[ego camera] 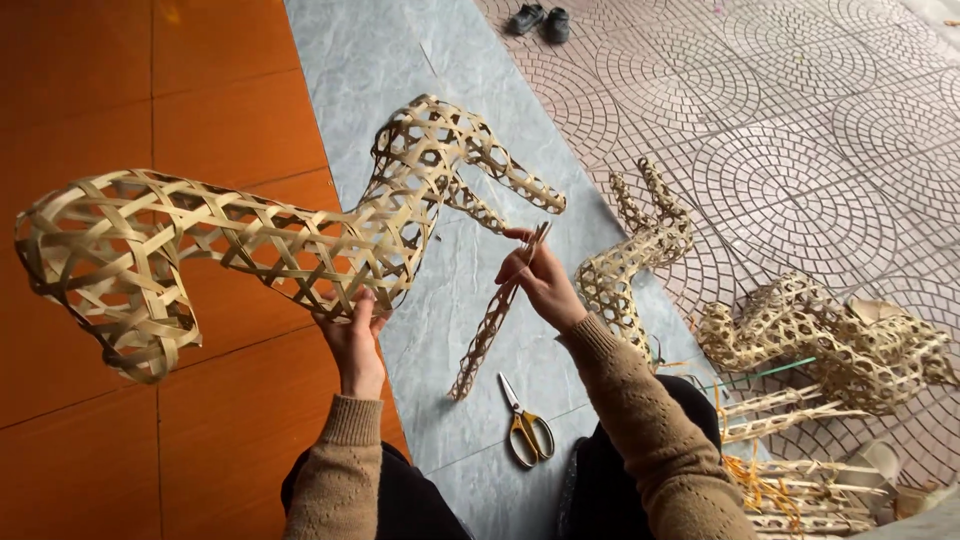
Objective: Weaving and trimming bamboo strips to construct an animal-shaped lattice structure.
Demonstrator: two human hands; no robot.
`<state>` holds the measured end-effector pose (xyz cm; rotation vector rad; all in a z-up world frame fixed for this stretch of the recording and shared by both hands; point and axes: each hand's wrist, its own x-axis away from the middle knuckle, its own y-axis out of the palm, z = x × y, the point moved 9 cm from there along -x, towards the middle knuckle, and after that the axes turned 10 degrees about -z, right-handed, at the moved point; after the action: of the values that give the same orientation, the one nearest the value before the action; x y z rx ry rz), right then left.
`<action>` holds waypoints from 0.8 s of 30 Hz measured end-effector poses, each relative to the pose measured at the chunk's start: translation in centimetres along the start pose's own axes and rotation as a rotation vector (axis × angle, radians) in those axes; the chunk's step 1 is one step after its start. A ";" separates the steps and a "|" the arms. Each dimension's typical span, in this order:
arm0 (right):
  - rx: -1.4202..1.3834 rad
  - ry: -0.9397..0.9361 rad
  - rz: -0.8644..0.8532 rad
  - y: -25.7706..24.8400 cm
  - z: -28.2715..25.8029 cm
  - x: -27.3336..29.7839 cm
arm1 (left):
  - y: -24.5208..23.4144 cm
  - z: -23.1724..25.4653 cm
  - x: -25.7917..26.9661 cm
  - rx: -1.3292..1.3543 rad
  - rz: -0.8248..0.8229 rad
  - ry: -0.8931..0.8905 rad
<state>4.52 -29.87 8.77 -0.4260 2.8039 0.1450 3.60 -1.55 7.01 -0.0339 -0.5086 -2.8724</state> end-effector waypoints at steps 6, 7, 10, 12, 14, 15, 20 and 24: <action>0.204 0.070 -0.051 3.1 -2.2 0.7 | 0.9 0.7 0.2 -0.047 0.009 0.008; 0.244 0.081 -0.097 4.2 -2.3 0.7 | 0.8 0.7 -0.6 -0.053 -0.032 0.079; 0.354 0.208 -0.218 6.8 -2.4 0.7 | -0.3 -2.0 -2.2 -0.111 -0.088 0.214; 0.427 0.322 -0.290 8.0 -1.2 0.9 | -0.3 -1.9 -1.9 -0.163 -0.110 0.276; 0.420 0.375 -0.317 8.7 0.5 1.0 | 1.4 0.6 -0.6 -0.217 -0.148 0.316; 0.412 0.373 -0.319 8.6 1.9 1.0 | 1.2 0.3 -0.7 -0.225 -0.146 0.316; 0.392 0.356 -0.205 8.0 3.7 0.6 | 0.3 0.2 -0.9 -0.346 -0.131 0.307; 0.323 0.313 -0.191 8.5 3.4 0.5 | 0.2 0.0 -1.1 -0.417 -0.116 0.329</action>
<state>2.42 -21.43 5.80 -0.6808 2.9865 -0.4460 4.73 -1.45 6.99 0.4032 0.1561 -2.9555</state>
